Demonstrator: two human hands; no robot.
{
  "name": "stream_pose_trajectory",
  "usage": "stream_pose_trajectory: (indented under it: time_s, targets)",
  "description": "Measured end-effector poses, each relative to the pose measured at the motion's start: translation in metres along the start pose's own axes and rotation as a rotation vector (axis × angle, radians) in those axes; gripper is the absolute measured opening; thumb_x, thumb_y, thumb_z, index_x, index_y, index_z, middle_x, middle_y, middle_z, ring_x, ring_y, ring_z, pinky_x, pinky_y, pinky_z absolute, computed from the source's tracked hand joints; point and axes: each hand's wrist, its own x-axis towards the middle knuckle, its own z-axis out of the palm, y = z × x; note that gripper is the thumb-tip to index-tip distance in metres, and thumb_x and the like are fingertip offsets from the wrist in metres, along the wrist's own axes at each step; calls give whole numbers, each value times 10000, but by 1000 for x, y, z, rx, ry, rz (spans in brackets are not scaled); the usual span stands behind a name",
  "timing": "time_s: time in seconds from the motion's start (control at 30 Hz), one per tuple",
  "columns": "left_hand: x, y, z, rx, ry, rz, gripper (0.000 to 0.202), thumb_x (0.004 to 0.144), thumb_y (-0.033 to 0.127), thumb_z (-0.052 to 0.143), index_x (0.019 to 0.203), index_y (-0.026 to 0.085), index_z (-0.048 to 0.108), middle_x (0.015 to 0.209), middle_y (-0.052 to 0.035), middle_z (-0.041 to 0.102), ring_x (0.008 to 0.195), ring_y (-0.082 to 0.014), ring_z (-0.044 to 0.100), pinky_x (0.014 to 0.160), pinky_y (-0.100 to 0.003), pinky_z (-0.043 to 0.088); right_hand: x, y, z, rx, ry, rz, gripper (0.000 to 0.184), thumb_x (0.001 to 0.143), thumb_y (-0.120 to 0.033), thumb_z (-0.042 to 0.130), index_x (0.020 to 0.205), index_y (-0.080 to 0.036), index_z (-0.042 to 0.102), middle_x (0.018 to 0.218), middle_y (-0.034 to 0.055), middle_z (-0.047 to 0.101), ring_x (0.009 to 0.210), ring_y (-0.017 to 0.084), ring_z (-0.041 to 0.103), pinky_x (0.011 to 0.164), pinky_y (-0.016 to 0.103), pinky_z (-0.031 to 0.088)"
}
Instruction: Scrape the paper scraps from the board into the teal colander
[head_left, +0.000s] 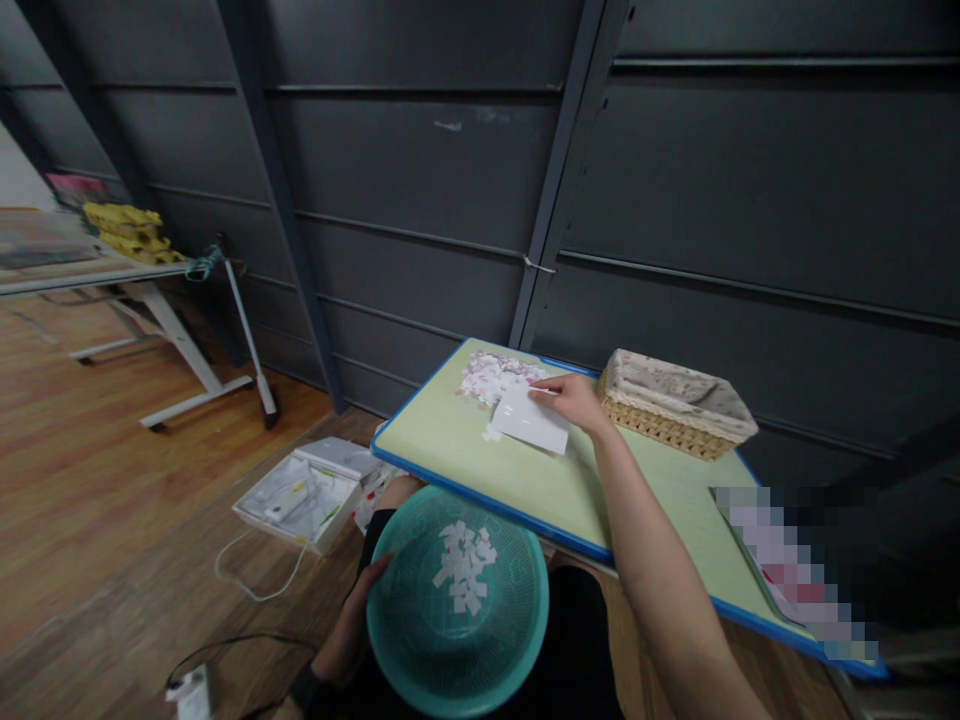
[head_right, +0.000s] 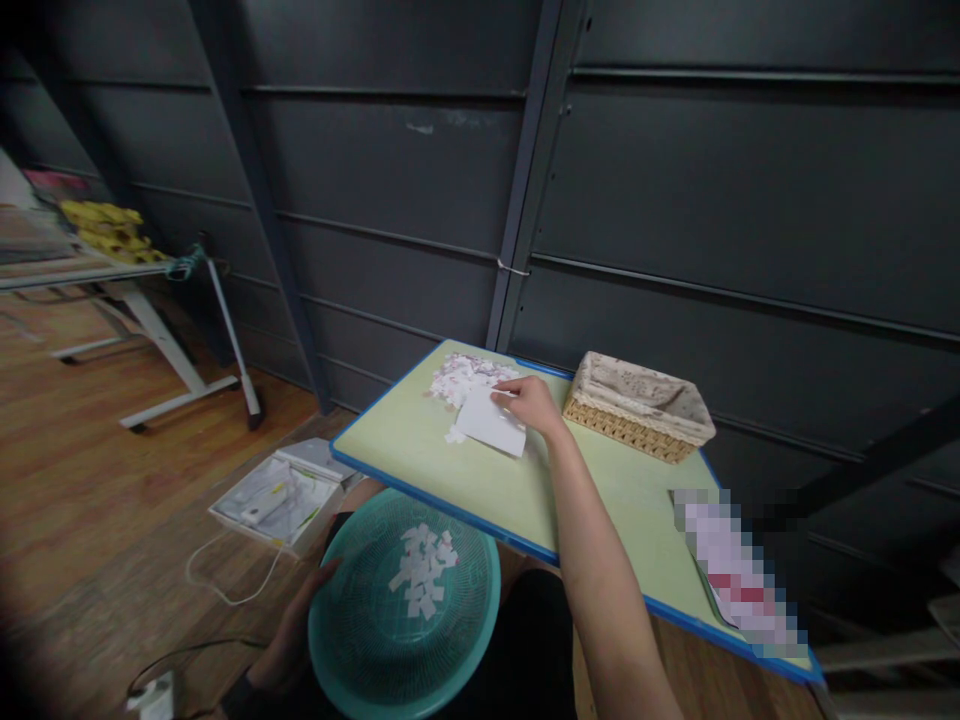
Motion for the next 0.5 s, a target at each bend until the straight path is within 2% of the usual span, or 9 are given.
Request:
stream_pose_trajectory:
  time_s: [0.2,0.4,0.5]
  targets:
    - [0,3,3,8,71,13,692,835,421,666,1443,139,495,1006,-61,835,1274,-333,601,1145,-465,415,1,2,3,84,-12,-15,282,788,-334,720,999,-163,794,1103,110,757,1000,284,715,866,368,534]
    - [2,1,3,-4,20,73,779,840,387,682,1527,203,364,1137,-62,804,1324,-304,549,1173,-470,371,0,-3,7,117,-71,-40,198,750,-250,760,925,-167,801,1038,102,775,1005,270,719,914,364,530]
    - [2,-1,0,36,63,51,679,835,398,677,1439,145,502,992,-82,837,1281,-331,589,1190,-501,328,0,-3,8,98,-57,-39,212,753,-248,762,945,-166,798,1061,108,768,1013,275,719,910,371,534]
